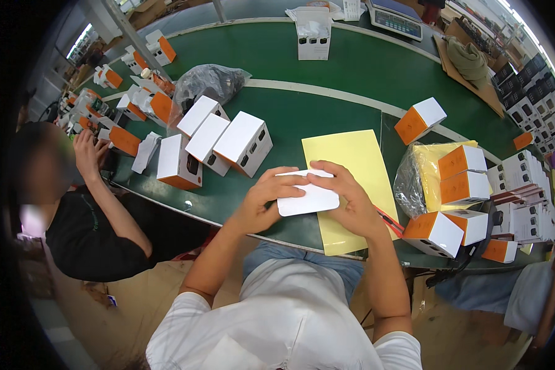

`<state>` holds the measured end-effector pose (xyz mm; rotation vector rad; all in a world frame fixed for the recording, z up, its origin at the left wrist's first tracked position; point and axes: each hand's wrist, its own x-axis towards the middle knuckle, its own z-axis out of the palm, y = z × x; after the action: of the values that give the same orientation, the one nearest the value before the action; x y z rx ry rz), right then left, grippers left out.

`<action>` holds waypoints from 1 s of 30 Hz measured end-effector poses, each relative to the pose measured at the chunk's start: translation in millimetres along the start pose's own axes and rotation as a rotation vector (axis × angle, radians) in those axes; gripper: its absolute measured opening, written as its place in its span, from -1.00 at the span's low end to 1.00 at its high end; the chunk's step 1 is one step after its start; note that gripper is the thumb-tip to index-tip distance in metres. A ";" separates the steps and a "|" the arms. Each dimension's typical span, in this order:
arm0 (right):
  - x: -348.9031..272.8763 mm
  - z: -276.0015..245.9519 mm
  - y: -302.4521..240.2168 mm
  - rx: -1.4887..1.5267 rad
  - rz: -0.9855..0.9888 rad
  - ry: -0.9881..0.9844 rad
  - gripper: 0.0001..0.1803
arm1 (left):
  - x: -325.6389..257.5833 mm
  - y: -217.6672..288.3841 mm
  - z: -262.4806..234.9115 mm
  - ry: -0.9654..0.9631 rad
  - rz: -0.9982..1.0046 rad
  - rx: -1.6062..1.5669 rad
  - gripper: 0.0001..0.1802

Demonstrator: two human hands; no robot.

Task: The person packages small electronic devices and accessories into cardboard boxes and applies labels from a sheet.

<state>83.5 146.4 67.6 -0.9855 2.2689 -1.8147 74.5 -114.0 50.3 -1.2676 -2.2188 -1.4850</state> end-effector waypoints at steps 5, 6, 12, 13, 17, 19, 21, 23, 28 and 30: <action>-4.4 6.1 -25.7 0.000 0.024 0.055 -0.46 | -0.1 14.0 1.8 0.043 -0.087 -0.086 -0.43; -5.0 4.3 -23.9 0.002 0.027 0.058 -0.46 | 0.0 11.8 4.1 0.081 -0.105 -0.071 -0.42; -3.3 -3.2 -26.0 -0.056 0.077 0.000 -0.45 | 4.2 10.3 3.7 0.096 -0.053 -0.039 -0.49; -3.4 -2.9 -25.3 -0.078 0.101 0.002 -0.47 | 4.3 10.8 4.4 0.103 -0.062 -0.027 -0.51; -1.1 -1.9 -24.5 -0.021 0.135 0.020 -0.50 | 4.8 8.0 5.2 0.108 -0.056 -0.050 -0.56; -1.9 -0.8 -28.3 -0.040 0.129 0.026 -0.51 | 5.7 10.3 4.0 0.088 -0.044 -0.008 -0.61; -4.4 -0.9 -29.5 -0.061 0.122 0.031 -0.52 | 5.1 12.3 1.8 0.075 -0.013 0.041 -0.61; -7.8 -3.1 -28.8 -0.306 0.002 -0.007 -0.50 | 3.2 12.7 -0.2 0.063 0.018 0.091 -0.61; -20.4 8.9 -15.3 -0.431 -0.081 0.080 -0.50 | -1.9 10.9 1.2 0.049 0.129 0.386 -0.64; -27.7 16.1 -6.3 -0.410 -0.130 0.136 -0.50 | -12.3 5.3 9.0 0.060 0.187 0.400 -0.64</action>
<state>115.1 146.5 59.4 -1.1156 2.7957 -1.5294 88.6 -112.6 42.5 -1.2358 -2.1465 -0.9392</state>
